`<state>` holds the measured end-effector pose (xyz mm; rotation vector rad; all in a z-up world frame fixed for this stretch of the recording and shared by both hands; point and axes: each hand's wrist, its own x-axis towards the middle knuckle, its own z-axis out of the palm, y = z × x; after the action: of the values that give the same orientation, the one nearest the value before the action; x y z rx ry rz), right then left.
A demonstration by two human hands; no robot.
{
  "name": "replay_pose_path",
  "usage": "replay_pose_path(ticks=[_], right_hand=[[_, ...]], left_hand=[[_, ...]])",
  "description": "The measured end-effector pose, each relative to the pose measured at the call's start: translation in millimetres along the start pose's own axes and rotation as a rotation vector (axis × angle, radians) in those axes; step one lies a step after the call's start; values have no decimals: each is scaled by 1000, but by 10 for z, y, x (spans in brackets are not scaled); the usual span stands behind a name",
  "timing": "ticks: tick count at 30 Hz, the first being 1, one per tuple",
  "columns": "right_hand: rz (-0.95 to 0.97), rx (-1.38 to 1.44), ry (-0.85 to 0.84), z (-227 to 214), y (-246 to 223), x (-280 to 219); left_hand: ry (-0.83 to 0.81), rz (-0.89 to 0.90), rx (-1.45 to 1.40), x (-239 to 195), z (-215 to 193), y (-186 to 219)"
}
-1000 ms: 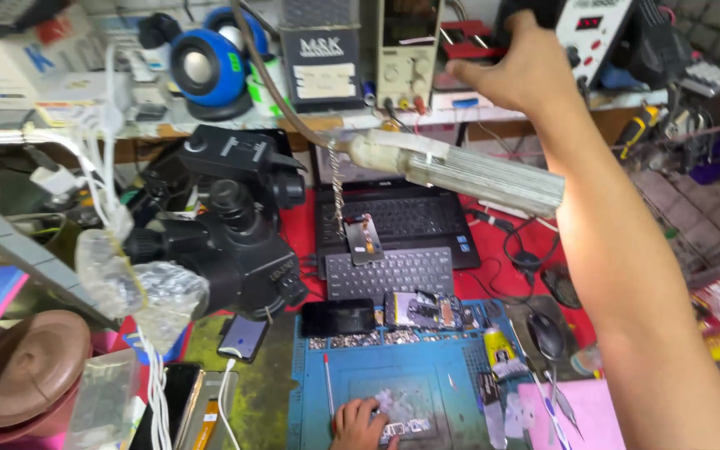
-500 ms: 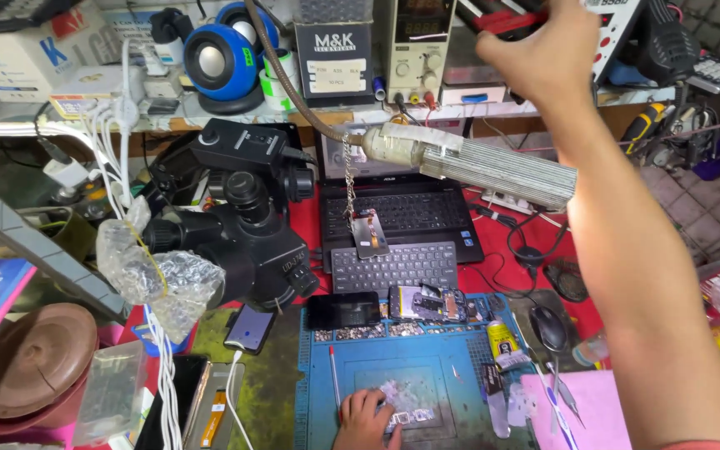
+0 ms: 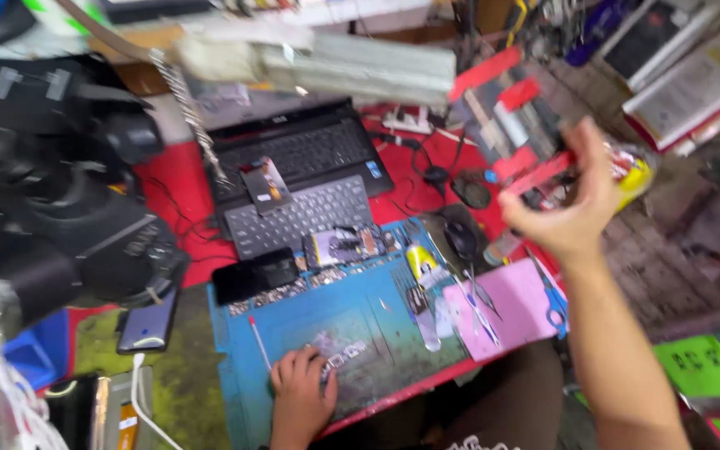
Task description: The person sits at a cluttered workbench and handles a small circuit board, placing it into a red plastic holder. They wipe the board and the holder with a pink cloth, then use a small tool to manipulate components on the board.
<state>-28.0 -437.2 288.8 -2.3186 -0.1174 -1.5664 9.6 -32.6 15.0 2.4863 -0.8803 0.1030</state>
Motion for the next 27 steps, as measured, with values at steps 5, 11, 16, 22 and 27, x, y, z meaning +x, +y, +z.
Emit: replay_pose_path(ticks=[5, 11, 16, 22, 27], right_hand=[[128, 1, -94, 96, -306, -1366], [245, 143, -299, 490, -888, -2578], [277, 166, -233, 934, -1382, -2811], [431, 88, -841, 784, -1495, -2724], [387, -93, -514, 183, -789, -2510]], left_hand=[[154, 7, 74, -53, -87, 89], [208, -111, 231, -205, -301, 119], [312, -267, 335, -389, -103, -69], [245, -300, 215, -396, -309, 46], [315, -306, 244, -416, -266, 38]])
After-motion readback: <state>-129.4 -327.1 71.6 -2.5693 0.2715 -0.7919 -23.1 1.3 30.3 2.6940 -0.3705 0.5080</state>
